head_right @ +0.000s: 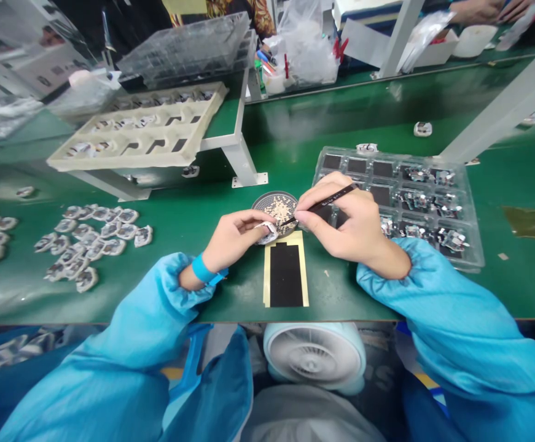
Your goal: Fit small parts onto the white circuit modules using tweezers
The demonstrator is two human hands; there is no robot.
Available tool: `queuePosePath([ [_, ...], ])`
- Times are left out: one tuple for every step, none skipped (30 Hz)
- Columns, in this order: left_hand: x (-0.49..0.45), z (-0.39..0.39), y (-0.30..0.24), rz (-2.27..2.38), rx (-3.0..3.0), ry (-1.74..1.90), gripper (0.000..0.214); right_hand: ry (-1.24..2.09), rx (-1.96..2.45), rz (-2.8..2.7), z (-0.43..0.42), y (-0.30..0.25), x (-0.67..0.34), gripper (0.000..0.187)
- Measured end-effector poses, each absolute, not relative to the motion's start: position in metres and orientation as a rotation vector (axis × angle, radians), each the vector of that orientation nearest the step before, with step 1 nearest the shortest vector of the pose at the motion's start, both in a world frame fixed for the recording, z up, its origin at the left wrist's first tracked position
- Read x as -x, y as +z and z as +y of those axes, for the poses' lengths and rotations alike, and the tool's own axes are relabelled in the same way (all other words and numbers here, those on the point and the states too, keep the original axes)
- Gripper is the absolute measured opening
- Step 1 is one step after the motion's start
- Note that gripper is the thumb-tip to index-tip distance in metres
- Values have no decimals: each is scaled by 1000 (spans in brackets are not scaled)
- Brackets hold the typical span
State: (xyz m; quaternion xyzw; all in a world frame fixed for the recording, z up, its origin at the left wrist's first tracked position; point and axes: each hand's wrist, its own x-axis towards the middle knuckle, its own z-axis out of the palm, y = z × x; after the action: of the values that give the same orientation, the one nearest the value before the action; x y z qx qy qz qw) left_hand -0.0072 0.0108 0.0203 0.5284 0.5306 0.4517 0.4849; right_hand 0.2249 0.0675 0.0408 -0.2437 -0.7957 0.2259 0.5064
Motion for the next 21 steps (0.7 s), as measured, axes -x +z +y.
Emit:
queuePosePath([
  [7,10,21,1312,-1277,1109,13,539,572,-1911,67,41,-225,7],
  [6,10,21,1323,-1256,1118,13,532,554,-1905,67,41,-224,7],
  [6,10,21,1325,-1226,1120,14,526,539,-1907,67,41,-224,8],
  [5,9,20,1317,-1194,1114,15,520,527,-1911,67,40,-224,9],
  [5,9,20,1304,-1169,1104,17,514,522,-1916,67,40,-223,10],
  [4,9,19,1288,-1153,1093,20,508,522,-1921,67,40,-223,10],
  [3,9,19,1273,-1139,1085,22,500,528,-1923,67,39,-223,10],
  [2,9,18,1260,-1124,1080,26,488,538,-1921,67,39,-223,10],
  [1,9,16,1250,-1104,1082,30,472,547,-1915,67,37,-223,10],
  [0,9,15,1244,-1081,1089,34,455,557,-1913,67,36,-222,11],
  [-1,9,13,1239,-1058,1099,37,440,568,-1917,67,35,-222,11],
  [-1,9,11,1235,-1039,1109,40,426,576,-1927,67,33,-221,11],
  [-2,9,10,1231,-1024,1120,41,414,581,-1944,67,32,-221,10],
  [-3,10,8,1228,-1012,1129,40,401,585,-1967,67,31,-220,9],
  [-3,10,7,1226,-1003,1136,39,387,584,-1990,67,30,-219,8],
  [-3,10,6,1226,-994,1140,39,374,579,-2012,67,29,-217,8],
  [-3,10,5,1227,-986,1143,38,360,571,-2026,67,29,-216,7],
  [-2,10,5,1227,-981,1143,37,350,565,-2035,66,29,-215,7],
  [-2,10,4,1227,-979,1140,36,347,565,-2042,66,29,-214,7],
  [-2,11,4,1226,-980,1136,36,348,570,-2047,66,29,-214,6],
  [-2,11,4,1227,-982,1134,35,352,581,-2055,66,29,-213,5],
])
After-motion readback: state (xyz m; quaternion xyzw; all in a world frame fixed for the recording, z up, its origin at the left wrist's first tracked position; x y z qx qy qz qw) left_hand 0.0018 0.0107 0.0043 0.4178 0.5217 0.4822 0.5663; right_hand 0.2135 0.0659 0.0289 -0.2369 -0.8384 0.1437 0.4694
